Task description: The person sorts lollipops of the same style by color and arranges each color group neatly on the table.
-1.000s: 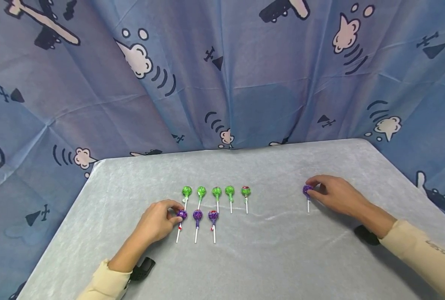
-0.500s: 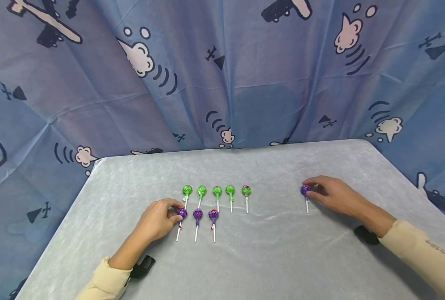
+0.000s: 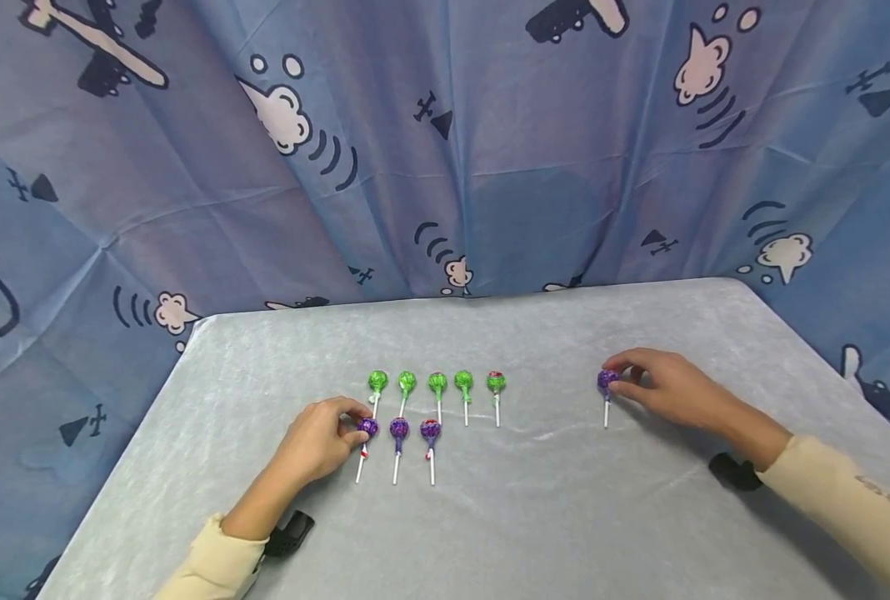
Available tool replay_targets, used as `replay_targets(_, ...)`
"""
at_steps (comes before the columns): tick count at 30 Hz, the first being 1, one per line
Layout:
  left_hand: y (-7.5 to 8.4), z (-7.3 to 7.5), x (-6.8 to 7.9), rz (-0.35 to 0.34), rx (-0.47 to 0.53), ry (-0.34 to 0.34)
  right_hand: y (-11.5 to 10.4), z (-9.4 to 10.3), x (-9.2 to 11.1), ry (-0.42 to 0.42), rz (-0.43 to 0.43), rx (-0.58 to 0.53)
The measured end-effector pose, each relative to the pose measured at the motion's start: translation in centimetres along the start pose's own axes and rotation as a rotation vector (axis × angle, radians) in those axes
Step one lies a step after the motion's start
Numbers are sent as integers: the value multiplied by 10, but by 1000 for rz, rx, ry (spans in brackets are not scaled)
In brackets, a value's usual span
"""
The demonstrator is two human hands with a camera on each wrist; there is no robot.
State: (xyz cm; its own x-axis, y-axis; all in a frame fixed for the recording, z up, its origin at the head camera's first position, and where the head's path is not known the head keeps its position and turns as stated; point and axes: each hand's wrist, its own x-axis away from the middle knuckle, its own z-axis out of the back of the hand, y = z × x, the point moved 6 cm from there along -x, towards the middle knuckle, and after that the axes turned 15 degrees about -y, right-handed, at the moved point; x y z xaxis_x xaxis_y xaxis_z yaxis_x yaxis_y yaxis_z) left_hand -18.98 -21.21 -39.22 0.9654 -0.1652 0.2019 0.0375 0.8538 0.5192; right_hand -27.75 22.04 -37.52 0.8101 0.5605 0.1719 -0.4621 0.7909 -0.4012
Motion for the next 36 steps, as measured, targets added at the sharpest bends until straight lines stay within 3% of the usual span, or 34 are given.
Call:
replay_targets(24, 1, 0, 1, -3, 7, -1, -53, -7, -22, 45, 161, -17)
replay_targets(36, 0, 0, 0, -18, 27, -3, -79, -20, -39, -16, 188, -80)
